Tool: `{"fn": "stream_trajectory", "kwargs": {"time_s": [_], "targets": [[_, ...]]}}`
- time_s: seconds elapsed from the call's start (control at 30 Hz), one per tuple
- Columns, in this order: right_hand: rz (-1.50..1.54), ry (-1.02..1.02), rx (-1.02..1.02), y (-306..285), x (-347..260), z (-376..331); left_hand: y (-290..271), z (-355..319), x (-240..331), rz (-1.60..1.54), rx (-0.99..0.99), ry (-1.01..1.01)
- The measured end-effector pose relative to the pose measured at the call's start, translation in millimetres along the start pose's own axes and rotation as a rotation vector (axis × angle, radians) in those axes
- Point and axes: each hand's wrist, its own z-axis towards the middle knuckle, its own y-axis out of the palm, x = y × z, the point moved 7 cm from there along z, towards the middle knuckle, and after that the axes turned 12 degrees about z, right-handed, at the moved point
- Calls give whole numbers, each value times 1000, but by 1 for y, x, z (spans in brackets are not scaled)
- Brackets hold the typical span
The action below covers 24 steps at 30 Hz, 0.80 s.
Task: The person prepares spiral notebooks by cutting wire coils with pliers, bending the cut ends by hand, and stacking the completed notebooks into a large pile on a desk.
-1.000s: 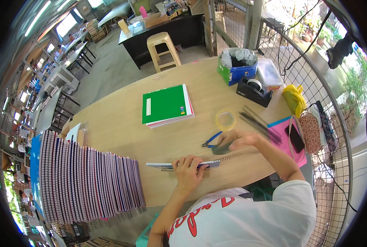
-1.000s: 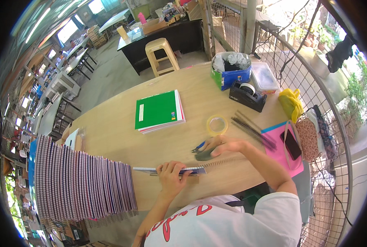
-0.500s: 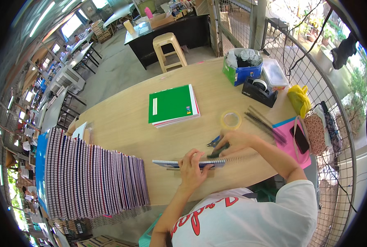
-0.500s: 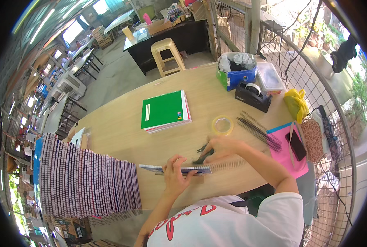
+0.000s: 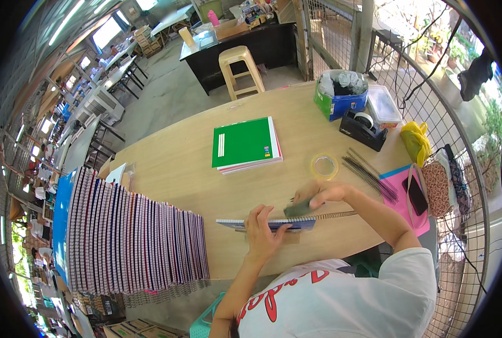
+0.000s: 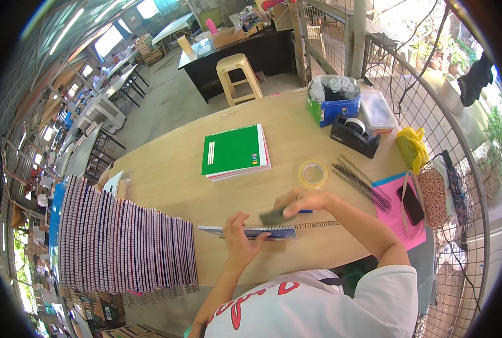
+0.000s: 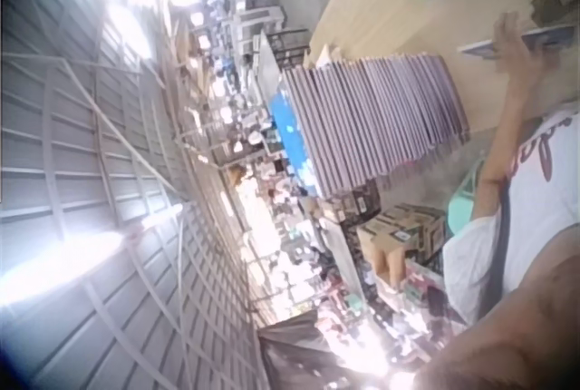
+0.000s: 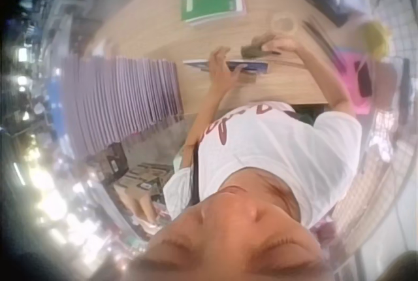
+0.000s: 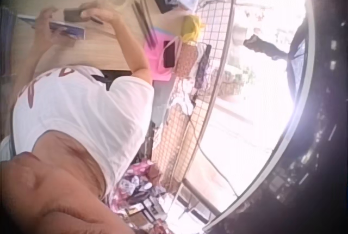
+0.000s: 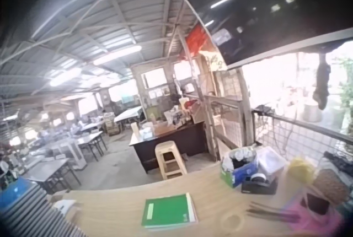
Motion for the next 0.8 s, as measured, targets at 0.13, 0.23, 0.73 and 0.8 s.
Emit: {"fn": "stream_trajectory", "kwargs": {"time_s": [0.13, 0.23, 0.73, 0.8], "targets": [[-1003, 201, 117, -1, -10, 10, -8, 2, 1, 50, 32, 47], [34, 11, -16, 6, -8, 10, -20, 3, -9, 142, 37, -54], [-275, 120, -66, 16, 3, 44, -55, -10, -61, 280, 146, -166], [-370, 143, -9, 13, 3, 51, -49, -15, -69, 187, 94, -186]]}}
